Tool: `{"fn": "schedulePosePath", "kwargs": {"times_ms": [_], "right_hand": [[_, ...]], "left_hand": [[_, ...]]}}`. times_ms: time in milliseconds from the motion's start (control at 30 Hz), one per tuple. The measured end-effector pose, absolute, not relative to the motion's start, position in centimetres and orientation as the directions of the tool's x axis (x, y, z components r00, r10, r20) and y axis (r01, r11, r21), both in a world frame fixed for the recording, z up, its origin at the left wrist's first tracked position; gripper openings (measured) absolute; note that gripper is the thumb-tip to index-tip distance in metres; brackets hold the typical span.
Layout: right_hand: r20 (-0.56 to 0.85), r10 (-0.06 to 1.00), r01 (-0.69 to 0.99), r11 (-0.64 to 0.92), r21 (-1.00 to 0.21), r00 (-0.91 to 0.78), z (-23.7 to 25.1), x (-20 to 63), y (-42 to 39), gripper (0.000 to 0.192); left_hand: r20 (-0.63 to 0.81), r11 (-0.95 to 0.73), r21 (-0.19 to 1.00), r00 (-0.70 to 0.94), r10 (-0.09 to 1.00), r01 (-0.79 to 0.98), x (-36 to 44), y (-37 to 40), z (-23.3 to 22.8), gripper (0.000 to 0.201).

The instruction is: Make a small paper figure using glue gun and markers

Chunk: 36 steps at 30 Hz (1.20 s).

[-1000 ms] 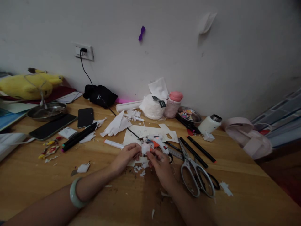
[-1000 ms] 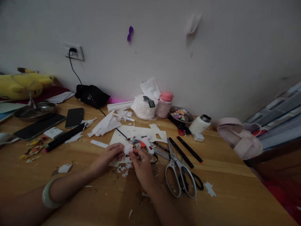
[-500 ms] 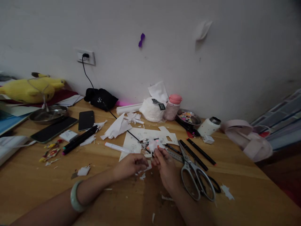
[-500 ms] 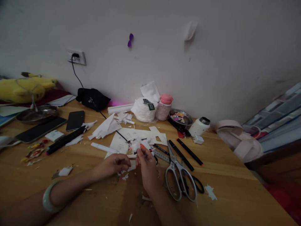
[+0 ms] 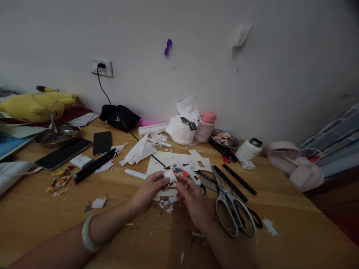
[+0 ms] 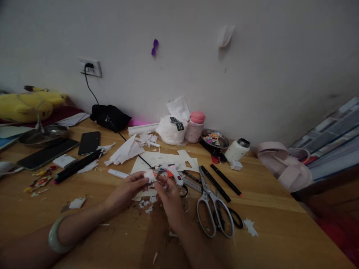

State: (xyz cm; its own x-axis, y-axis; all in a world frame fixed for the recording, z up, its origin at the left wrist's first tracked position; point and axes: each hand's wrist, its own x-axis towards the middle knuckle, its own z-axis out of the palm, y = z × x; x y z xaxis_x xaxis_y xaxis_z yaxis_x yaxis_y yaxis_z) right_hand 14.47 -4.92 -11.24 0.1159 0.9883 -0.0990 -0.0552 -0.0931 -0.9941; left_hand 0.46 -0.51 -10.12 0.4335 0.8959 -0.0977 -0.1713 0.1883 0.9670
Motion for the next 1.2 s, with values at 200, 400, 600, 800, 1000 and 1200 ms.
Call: {"fn": "schedulePosePath", "kwargs": {"times_ms": [200,400,600,800,1000,1200], "right_hand": [[0.028,0.994,0.272,-0.002,-0.962,0.105,-11.1,15.0,-4.8,0.03],[-0.013,0.994,0.244,-0.039,-0.969,0.107,-11.4,15.1,-4.6,0.031],[-0.043,0.995,0.204,-0.061,-0.977,0.091,-10.7,15.0,-4.7,0.026],[-0.057,0.992,0.182,-0.076,-0.98,0.11,-10.6,14.8,-4.7,0.025],[-0.081,0.994,0.088,-0.088,-0.992,0.074,-11.2,14.8,-4.8,0.03],[-0.082,0.996,0.03,-0.083,-0.996,0.025,-11.4,14.9,-4.6,0.03]], "left_hand": [[-0.152,0.257,0.951,0.462,0.874,-0.173,0.7,-1.0,-10.0,0.025],[-0.193,0.268,0.959,0.483,0.854,-0.09,0.4,-1.3,-10.1,0.026],[-0.175,0.229,0.972,0.472,0.864,-0.058,0.4,-1.2,-10.0,0.028],[-0.13,0.161,0.986,0.423,0.897,-0.038,0.4,-1.0,-10.1,0.027],[-0.146,0.169,0.985,0.433,0.89,-0.016,0.3,-1.2,-9.8,0.027],[-0.165,0.174,0.984,0.471,0.866,0.025,0.4,-1.2,-9.4,0.025]]}}
